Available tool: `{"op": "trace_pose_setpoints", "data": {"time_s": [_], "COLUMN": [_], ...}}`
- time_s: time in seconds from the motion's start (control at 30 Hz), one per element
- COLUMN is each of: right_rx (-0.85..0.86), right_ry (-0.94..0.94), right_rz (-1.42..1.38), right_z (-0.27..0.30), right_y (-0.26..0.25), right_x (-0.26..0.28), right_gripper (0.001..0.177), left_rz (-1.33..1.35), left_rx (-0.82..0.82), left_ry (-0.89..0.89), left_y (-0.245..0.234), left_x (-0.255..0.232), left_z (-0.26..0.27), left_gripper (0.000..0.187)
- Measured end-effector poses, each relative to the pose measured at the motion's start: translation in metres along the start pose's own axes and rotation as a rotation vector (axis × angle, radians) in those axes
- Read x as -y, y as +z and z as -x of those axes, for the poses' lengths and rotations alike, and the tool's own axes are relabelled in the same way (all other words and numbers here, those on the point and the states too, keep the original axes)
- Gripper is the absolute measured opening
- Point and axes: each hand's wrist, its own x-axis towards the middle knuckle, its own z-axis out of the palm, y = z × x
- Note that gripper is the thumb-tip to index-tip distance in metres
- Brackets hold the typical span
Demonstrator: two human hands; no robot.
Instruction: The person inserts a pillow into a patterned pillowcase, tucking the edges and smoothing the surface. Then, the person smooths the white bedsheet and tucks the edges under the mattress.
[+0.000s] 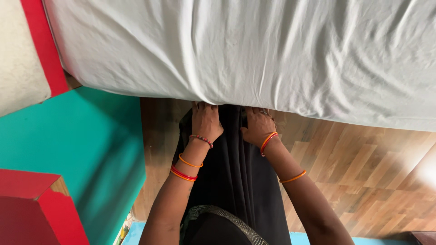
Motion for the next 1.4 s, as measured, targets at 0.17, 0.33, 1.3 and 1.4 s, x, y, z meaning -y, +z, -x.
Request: {"op": "trace_pose_setpoints", "data": {"time_s": [0.17,0.33,1.3,1.4], "right_rx": [-0.09,0.001,-0.019,0.06], "right_ry": [-0.169,-0.069,-0.186,-0.098], "right_rz": [0.032,0.049,-0.035,-0.079], "right_z": [0.002,-0.019,-0.023,-0.024], "right_y": [0.008,0.02,0.009,0.008], "right_x": [0.027,0.043,0.01,0.012], "right_gripper": [0.1,0.095,0.072,0.069], "left_rz": [0.072,0.084,-0.019,0.043], "left_rx": [-0.085,-0.042,-0.212,-0.223], "left_ry": [0.004,0.007,-0.017,-0.046], "left_y": [0.003,0.01,-0.01,-0.013], "left_x": [0.004,0.003,0.091,0.09], "left_z": [0.0,0.005,0.01,0.013], "left_gripper": [0.061,0.06,0.061,0.057]}}
